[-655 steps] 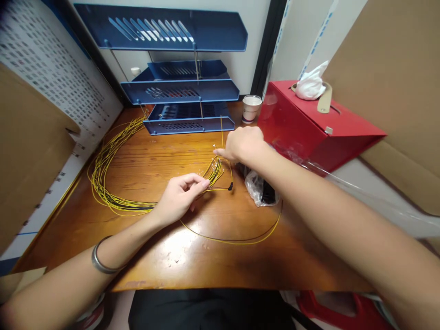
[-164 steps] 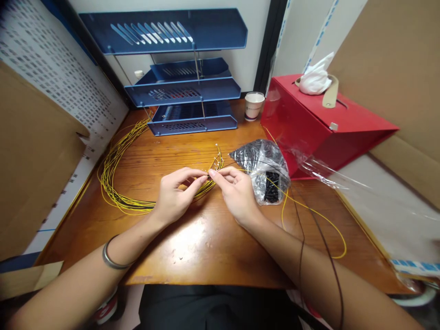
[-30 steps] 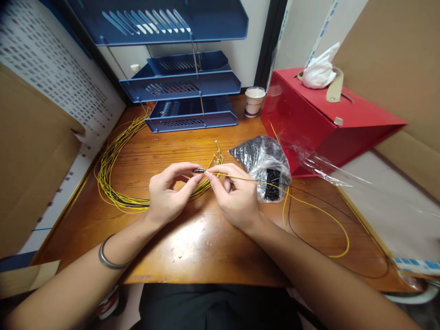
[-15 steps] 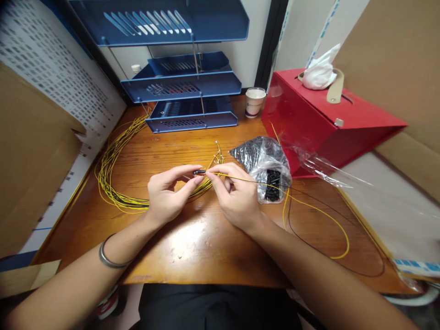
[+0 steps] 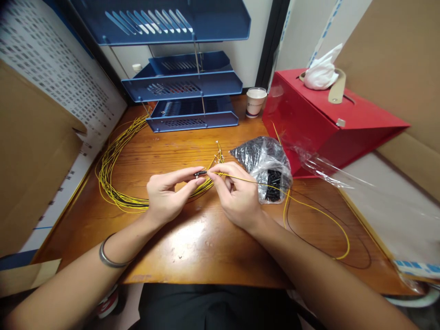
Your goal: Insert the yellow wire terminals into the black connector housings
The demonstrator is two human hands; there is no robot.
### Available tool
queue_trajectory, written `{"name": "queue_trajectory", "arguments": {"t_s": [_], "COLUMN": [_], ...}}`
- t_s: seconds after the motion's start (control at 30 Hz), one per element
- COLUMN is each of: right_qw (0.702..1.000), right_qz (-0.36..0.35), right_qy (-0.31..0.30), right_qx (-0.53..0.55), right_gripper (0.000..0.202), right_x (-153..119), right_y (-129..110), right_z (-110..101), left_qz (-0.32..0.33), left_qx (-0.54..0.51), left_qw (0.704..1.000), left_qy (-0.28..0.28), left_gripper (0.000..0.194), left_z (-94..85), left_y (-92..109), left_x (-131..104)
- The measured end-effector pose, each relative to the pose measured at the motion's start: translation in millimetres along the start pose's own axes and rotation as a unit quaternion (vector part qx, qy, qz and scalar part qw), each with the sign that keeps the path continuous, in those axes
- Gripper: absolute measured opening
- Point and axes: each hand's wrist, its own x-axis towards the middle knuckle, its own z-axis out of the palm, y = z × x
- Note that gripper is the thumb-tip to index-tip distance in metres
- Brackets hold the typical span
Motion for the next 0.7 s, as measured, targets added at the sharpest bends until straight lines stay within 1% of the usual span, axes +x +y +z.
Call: {"name": "queue_trajectory", "arguments": {"t_s": [0.27,0.47,0.6,0.7], "right_qw": [0.998,0.990,0.987,0.986], "right_qz": [-0.058,-0.110,-0.125,-0.132], "right_qy": [0.001,0.027,0.032,0.024], "right_qx": [-0.033,-0.084,-0.096,-0.103], "right_gripper": [0.007,0.006,0.009,0.010], "right_x": [3.1,4.5,4.1,3.8], "right_y": [0.6,-2.3,-1.3,-0.3], "right_z": [-1.0,-1.3,-1.3,-1.7], "left_qz": [-0.005,-0.033,-0.047,-0.051], "left_qx": [-0.011,-0.006,0.008,0.016], "left_qw": [1.000,0.999,0.998,0.998], "left_qy": [0.001,-0.020,-0.036,-0.040], "left_gripper": [0.015,0.022,0.025,0.026], "left_z": [0.7,0.1,-0.1,0.5], "left_y": [0.5,4.0,3.4,1.0], "left_x": [1.8,2.4,1.4,0.1]}}
